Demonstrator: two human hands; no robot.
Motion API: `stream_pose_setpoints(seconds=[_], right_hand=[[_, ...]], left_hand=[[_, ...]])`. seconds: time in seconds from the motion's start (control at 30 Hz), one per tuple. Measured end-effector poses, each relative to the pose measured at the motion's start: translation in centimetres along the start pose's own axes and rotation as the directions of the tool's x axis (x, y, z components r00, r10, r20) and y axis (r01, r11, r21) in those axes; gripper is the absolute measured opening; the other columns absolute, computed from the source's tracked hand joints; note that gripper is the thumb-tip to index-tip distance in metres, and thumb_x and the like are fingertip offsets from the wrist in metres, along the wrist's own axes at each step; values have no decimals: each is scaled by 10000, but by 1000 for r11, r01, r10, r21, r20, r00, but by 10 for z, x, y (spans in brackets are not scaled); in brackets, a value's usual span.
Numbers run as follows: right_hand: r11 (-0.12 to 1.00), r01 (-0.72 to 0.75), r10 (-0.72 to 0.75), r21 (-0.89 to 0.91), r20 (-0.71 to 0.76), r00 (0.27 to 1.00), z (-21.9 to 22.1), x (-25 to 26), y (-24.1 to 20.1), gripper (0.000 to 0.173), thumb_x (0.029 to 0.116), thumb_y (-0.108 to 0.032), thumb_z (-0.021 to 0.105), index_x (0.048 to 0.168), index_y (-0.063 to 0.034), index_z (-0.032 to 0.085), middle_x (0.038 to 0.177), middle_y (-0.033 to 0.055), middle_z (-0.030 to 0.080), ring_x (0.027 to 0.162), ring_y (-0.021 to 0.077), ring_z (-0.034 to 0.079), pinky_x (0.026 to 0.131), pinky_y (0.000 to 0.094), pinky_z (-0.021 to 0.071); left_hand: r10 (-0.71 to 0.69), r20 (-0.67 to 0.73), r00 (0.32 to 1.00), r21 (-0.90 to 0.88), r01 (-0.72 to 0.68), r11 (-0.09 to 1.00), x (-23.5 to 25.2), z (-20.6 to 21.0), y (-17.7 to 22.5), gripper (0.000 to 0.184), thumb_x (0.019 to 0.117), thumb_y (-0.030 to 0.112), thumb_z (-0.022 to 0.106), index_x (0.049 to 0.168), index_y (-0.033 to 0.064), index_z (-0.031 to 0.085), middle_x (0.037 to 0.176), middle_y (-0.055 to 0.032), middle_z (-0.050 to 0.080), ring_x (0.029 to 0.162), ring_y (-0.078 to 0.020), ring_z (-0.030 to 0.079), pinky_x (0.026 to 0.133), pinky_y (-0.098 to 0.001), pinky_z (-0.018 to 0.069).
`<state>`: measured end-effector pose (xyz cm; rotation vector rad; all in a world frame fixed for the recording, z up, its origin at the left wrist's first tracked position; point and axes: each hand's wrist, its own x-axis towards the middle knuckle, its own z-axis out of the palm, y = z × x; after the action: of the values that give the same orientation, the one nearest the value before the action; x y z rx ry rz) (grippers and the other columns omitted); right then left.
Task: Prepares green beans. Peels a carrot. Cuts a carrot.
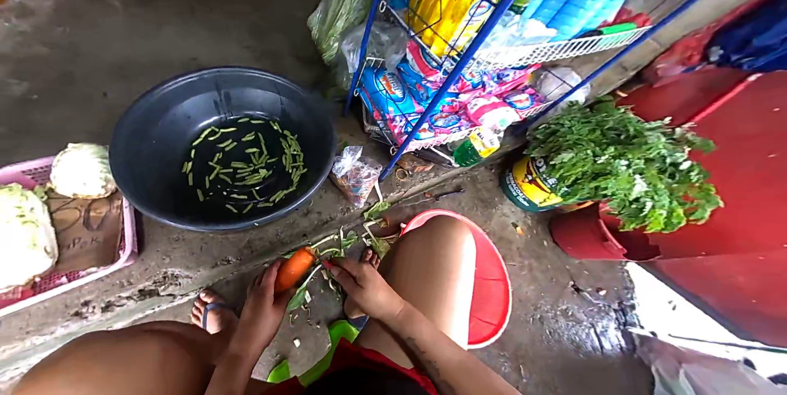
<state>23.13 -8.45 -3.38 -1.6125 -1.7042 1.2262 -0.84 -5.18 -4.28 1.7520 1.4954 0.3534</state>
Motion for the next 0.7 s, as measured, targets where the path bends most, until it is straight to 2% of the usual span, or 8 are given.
stream_pose_setpoints(seconds=[0.07, 0.17, 0.3, 0.53, 0.6, 0.7], right_hand=[[994, 62, -65, -89, -33, 997, -2, -6, 2, 415, 1102, -333, 436, 1351, -87, 661, 1183, 128, 735, 1099, 240, 708, 992, 502, 548], [975, 109, -128, -192, -91, 988, -3, -12, 0, 408, 1097, -344, 451, 1346, -105, 669, 1191, 127, 736, 1097, 272, 717, 959, 532, 567], [972, 122, -143, -199, -95, 985, -3, -13, 2, 403, 1093, -340, 459, 1335, -104, 679, 1194, 126, 736, 1100, 270, 715, 958, 520, 566], [984, 90, -92, -151, -11, 996, -7, -7, 0, 407, 1104, -335, 442, 1329, -86, 671, 1168, 131, 737, 1094, 252, 711, 990, 509, 546], [990, 75, -79, -120, -30, 996, -3, -4, 2, 404, 1104, -328, 444, 1316, -78, 679, 1152, 130, 744, 1079, 244, 717, 989, 497, 550], [997, -64, 64, -36, -7, 998, 4, 3, -3, 406, 1109, -326, 441, 1310, -65, 676, 1124, 157, 733, 1035, 264, 707, 962, 496, 539]], left_hand=[[-2, 23, 1000, -19, 3, 1000, -2, -1, 1, 635, 945, 152, 741, 1515, 64, 475, 1434, -231, 566, 1366, -386, 518, 1166, -527, 397], [10, 46, 999, -45, -8, 999, -1, -1, -3, 643, 952, 159, 734, 1526, 74, 459, 1443, -221, 561, 1358, -355, 534, 1160, -509, 413], [26, 41, 999, -74, -23, 997, -1, -1, -2, 615, 942, 137, 729, 1502, 69, 482, 1411, -211, 584, 1328, -333, 558, 1139, -501, 435], [34, 22, 999, -56, -32, 998, -5, -2, 0, 616, 924, 106, 741, 1491, 72, 505, 1411, -224, 582, 1345, -368, 537, 1148, -520, 418], [42, 19, 999, -40, -41, 998, -4, -2, -2, 609, 925, 112, 743, 1486, 69, 510, 1408, -221, 586, 1346, -367, 538, 1151, -521, 416], [70, 13, 997, -28, -70, 997, -4, 0, -2, 611, 911, 98, 753, 1473, 46, 521, 1410, -230, 585, 1356, -382, 526, 1161, -520, 404]])
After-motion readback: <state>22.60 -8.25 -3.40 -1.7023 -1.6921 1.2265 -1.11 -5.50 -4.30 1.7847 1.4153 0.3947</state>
